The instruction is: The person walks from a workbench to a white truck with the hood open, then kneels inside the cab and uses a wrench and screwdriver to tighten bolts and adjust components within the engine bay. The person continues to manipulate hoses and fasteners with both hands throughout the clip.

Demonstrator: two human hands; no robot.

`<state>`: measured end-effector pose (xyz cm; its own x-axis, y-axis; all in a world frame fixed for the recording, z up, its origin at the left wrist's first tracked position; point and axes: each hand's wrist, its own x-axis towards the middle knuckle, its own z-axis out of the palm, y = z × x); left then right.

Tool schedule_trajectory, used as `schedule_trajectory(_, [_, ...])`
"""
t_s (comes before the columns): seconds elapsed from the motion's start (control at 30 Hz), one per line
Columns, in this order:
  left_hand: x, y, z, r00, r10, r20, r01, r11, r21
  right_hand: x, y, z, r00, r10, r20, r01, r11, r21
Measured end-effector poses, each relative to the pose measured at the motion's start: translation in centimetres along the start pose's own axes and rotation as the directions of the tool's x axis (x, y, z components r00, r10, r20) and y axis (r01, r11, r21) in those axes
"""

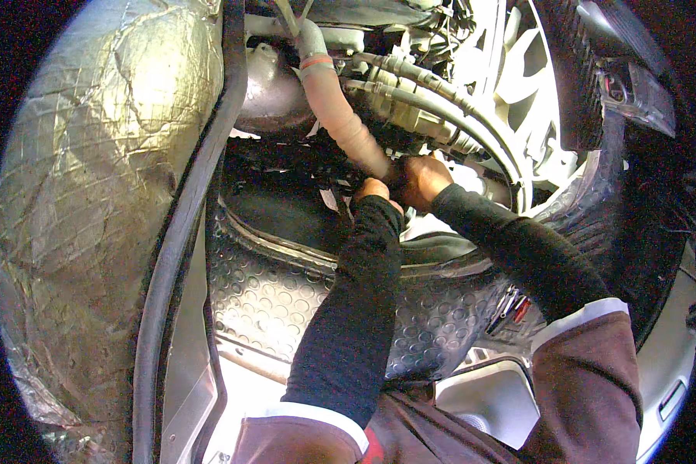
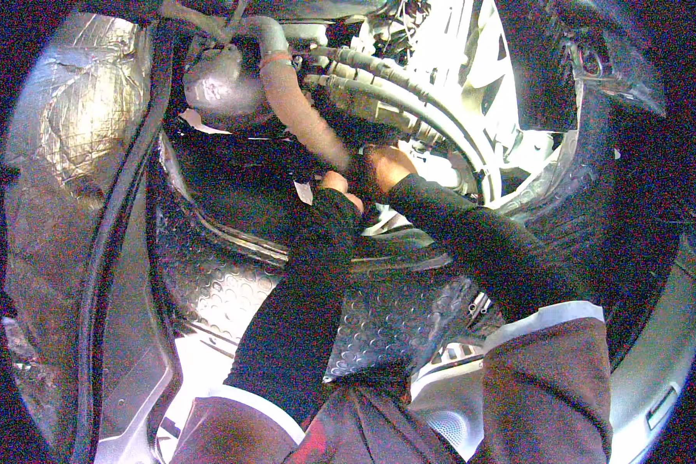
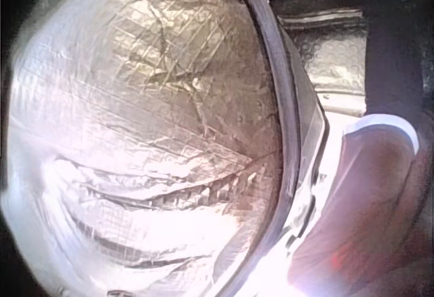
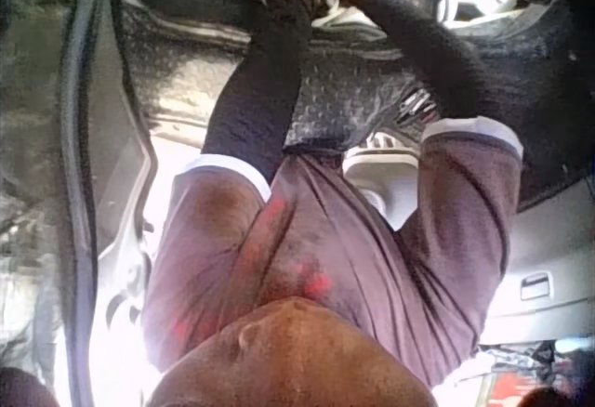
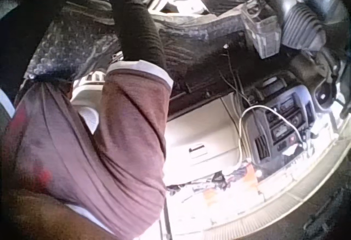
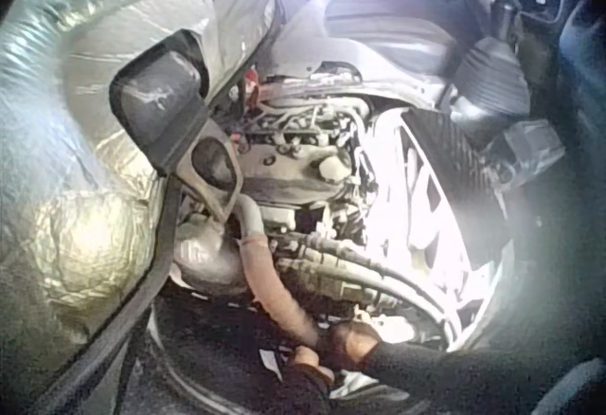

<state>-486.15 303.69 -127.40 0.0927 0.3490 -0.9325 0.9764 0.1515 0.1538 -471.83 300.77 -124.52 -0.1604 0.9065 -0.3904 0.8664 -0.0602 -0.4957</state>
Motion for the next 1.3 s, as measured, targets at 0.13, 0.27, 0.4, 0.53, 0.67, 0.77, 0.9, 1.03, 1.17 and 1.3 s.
schedule_trajectory(0.13, [3.6,-1.2,3.0,0.999,0.006,0.041,0.015,0.866,-0.5,0.9,2.1,0.5,0.967,-0.253,-0.019,0.254,0.964,0.076])
schedule_trajectory(0.27, [6.8,-1.2,6.6,0.981,0.117,0.156,0.163,-0.054,-0.985,2.9,6.1,-1.2,0.912,-0.207,0.353,0.095,0.947,0.308])
schedule_trajectory(0.4, [1.1,0.6,3.3,0.988,0.005,0.153,0.153,-0.058,-0.986,5.0,4.8,0.5,0.928,-0.183,0.323,0.204,0.979,-0.031])
schedule_trajectory(0.53, [1.3,0.3,2.3,0.966,-0.241,0.091,0.126,0.135,-0.983,8.7,4.8,4.7,0.864,-0.414,0.288,0.483,0.844,-0.235])
schedule_trajectory(0.67, [2.4,2.5,3.0,0.933,-0.274,-0.233,-0.053,0.536,-0.843,11.6,11.8,9.1,0.889,-0.257,0.38,0.385,0.868,-0.313])
schedule_trajectory(0.77, [-1.7,6.3,3.4,0.92,-0.208,-0.331,-0.088,0.716,-0.693,10.2,16.9,11.1,0.923,-0.19,0.333,0.297,0.904,-0.307])
schedule_trajectory(0.9, [-1.3,2.2,2.0,0.836,-0.333,-0.437,0.0,0.795,-0.606,11.0,7.0,7.1,0.87,-0.369,0.328,0.427,0.895,-0.126])
schedule_trajectory(1.03, [-3.6,4.6,1.3,0.908,-0.243,-0.343,-0.029,0.778,-0.628,8.0,7.4,5.7,0.928,-0.25,0.277,0.316,0.922,-0.225])
schedule_trajectory(1.17, [-3.9,4.2,1.1,0.937,-0.167,-0.307,-0.052,0.803,-0.594,6.1,5.7,3.0,0.934,-0.224,0.276,0.32,0.869,-0.378])
schedule_trajectory(1.3, [-1.9,2.9,1.8,0.943,-0.13,-0.308,-0.074,0.817,-0.572,6.3,4.4,2.9,0.927,-0.161,0.338,0.281,0.896,-0.344])
